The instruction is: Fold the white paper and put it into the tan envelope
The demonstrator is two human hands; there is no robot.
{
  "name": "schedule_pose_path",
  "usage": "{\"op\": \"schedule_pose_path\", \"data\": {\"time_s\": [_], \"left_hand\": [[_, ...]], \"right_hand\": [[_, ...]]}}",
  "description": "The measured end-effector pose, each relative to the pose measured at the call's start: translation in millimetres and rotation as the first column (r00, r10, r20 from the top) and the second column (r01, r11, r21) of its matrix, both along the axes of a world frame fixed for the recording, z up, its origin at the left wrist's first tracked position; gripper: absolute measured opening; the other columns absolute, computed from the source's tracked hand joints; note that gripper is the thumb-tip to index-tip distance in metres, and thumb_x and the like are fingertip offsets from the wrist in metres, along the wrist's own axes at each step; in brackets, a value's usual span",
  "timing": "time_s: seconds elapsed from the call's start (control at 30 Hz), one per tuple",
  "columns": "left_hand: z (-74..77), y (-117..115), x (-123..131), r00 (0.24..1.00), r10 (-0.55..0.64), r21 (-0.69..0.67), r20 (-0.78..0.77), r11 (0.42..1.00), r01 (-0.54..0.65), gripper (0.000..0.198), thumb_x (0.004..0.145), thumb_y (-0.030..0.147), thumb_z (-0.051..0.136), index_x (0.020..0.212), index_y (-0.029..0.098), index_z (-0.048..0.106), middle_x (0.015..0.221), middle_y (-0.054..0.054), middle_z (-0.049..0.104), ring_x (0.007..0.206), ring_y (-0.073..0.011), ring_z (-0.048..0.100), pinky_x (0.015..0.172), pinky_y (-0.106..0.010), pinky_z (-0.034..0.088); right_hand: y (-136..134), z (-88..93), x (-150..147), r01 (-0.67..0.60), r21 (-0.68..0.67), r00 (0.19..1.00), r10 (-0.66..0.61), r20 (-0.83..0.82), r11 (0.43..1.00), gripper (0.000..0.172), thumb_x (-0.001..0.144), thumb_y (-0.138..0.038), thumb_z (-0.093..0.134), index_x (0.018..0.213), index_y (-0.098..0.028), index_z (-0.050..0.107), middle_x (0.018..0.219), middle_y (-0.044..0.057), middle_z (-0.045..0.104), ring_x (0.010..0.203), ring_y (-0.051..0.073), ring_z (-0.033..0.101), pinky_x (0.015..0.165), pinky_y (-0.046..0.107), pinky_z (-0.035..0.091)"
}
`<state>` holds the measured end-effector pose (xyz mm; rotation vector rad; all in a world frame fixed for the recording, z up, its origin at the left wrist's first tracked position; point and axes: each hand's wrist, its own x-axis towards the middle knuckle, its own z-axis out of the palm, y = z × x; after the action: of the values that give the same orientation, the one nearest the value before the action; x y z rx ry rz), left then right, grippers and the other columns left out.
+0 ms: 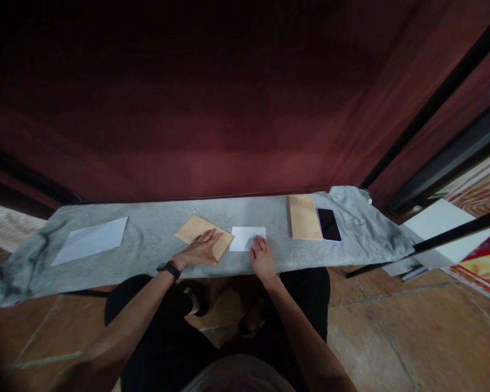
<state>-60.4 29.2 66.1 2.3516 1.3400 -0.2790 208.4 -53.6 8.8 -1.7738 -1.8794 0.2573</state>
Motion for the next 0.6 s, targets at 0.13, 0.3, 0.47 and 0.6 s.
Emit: {"op": "schedule_pose_path", "data": {"time_s": [0.13, 0.3, 0.47, 0.6], "left_hand": [[-4.8, -1, 1, 0.999, 0.032, 0.020, 0.006, 0.999, -0.032, 0.114, 0.065, 0.056, 0.074, 0.158, 0.024, 0.017, 0.167, -0.015, 0.005, 0.153, -0.0323, 0.007, 0.121, -0.050, 0.012], [-14.4, -7, -2, 0.993, 0.097, 0.068, 0.063, 0.992, -0.102, 0.116, 0.064, 0.055, 0.075, 0.158, 0.022, 0.016, 0.166, -0.016, 0.008, 0.153, -0.0320, 0.009, 0.121, -0.047, 0.014], [-16.0, -12, -5, 0.986, 0.122, 0.073, 0.117, 0.989, -0.131, 0.113, 0.065, 0.051, 0.077, 0.157, 0.022, 0.018, 0.166, -0.016, 0.008, 0.152, -0.0342, 0.012, 0.120, -0.046, 0.018], [-18.7, -14, -7, 0.984, 0.108, 0.093, 0.139, 0.988, -0.121, 0.114, 0.066, 0.049, 0.077, 0.158, 0.022, 0.015, 0.166, -0.017, 0.009, 0.152, -0.0345, 0.013, 0.120, -0.047, 0.019]], "right_hand": [[8, 18.7, -34, -0.020, -0.264, 0.974, -0.040, -0.221, 0.964, 0.037, 0.099, -0.026, 0.043, 0.131, -0.018, 0.061, 0.128, 0.011, 0.066, 0.117, 0.022, 0.062, 0.101, 0.030, 0.046], [27, 28.9, -82, -0.033, -0.470, 0.954, -0.113, -0.278, 0.882, 0.029, 0.100, -0.032, 0.044, 0.108, -0.019, 0.069, 0.101, 0.008, 0.075, 0.091, 0.019, 0.071, 0.077, 0.025, 0.050], [35, 34.0, -106, 0.078, -0.509, 0.954, -0.211, -0.211, 0.857, 0.028, 0.097, -0.031, 0.048, 0.111, -0.014, 0.065, 0.101, 0.018, 0.074, 0.095, 0.027, 0.071, 0.076, 0.031, 0.050], [33, 39.9, -111, 0.103, -0.476, 0.953, -0.224, -0.206, 0.874, 0.027, 0.093, -0.020, 0.047, 0.115, -0.014, 0.062, 0.101, 0.017, 0.073, 0.094, 0.026, 0.071, 0.078, 0.032, 0.049]]}}
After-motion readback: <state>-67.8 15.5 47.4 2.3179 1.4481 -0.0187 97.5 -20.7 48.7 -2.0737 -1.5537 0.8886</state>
